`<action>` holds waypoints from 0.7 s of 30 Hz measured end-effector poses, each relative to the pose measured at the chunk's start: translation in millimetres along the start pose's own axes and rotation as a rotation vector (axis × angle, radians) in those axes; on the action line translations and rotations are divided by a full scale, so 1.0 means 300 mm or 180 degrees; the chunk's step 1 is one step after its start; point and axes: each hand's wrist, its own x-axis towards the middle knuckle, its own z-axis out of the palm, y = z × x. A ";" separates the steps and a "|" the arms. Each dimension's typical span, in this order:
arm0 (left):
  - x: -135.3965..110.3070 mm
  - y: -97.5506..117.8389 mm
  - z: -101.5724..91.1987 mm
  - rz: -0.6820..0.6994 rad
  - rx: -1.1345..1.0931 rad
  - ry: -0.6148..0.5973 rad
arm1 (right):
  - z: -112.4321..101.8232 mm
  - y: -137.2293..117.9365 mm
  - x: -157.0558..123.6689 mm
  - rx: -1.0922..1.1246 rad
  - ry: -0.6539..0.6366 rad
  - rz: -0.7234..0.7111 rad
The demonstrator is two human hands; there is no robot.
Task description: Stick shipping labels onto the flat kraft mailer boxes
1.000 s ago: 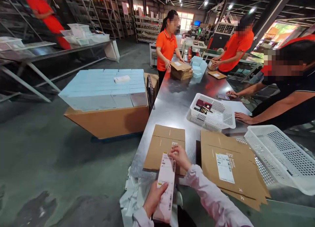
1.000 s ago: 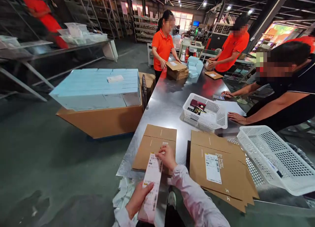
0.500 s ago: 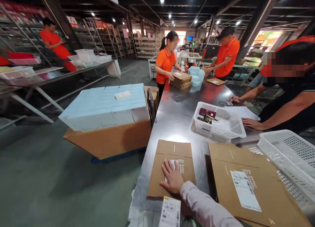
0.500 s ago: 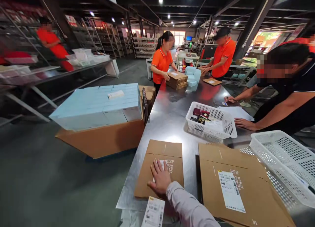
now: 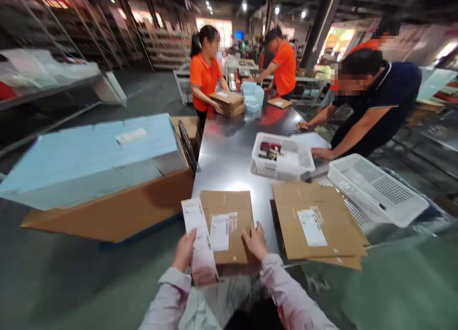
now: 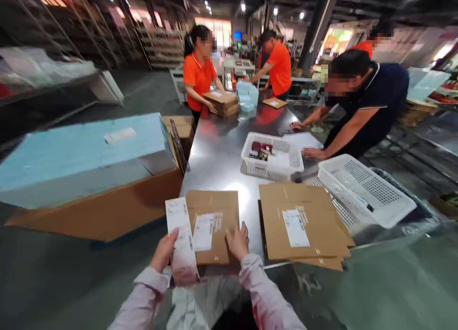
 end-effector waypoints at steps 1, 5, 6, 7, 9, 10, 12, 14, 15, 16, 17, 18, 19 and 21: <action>-0.039 0.029 -0.003 -0.0114 -0.0065 0.0056 | -0.012 -0.006 -0.021 0.0291 0.0071 0.0171; -0.199 0.172 0.005 -0.0145 -0.1110 -0.0357 | -0.261 0.049 -0.061 0.1296 0.1032 0.0142; -0.234 0.198 0.005 -0.0130 -0.1257 -0.0391 | -0.377 0.093 -0.073 0.1273 0.1322 0.0184; -0.267 0.215 0.002 -0.0109 -0.1317 -0.0416 | -0.506 0.145 -0.088 0.1177 0.1590 0.0275; -0.324 0.217 -0.014 -0.0066 -0.1258 -0.0458 | -0.754 0.253 -0.129 0.1035 0.1669 0.0476; -0.347 0.203 -0.022 -0.0047 -0.1183 -0.0512 | -0.850 0.292 -0.151 0.0858 0.1622 0.0646; -0.385 0.151 -0.027 -0.0012 -0.0990 -0.0624 | -0.936 0.314 -0.185 0.0185 0.1691 0.1022; -0.420 0.082 -0.013 0.0014 -0.0795 -0.0709 | -0.854 0.250 -0.197 -0.0252 0.1544 0.1090; -0.439 0.048 0.000 -0.0017 -0.0677 -0.0780 | -0.758 0.193 -0.198 -0.0224 0.1251 0.0937; -0.457 0.017 0.015 -0.0081 -0.0533 -0.0889 | -0.636 0.127 -0.199 0.0142 0.0685 0.0749; -0.475 -0.008 0.030 -0.0166 -0.0369 -0.1056 | -0.501 0.060 -0.203 0.0358 0.0284 0.0570; -0.490 -0.026 0.043 -0.0244 -0.0199 -0.1296 | -0.365 -0.003 -0.213 0.0613 -0.0178 0.0386; -0.501 -0.037 0.053 -0.0272 -0.0053 -0.1534 | -0.239 -0.056 -0.227 0.1237 -0.0793 0.0264; -0.508 -0.040 0.062 -0.0101 0.0025 -0.1763 | -0.046 -0.122 -0.268 0.2088 -0.0950 0.0398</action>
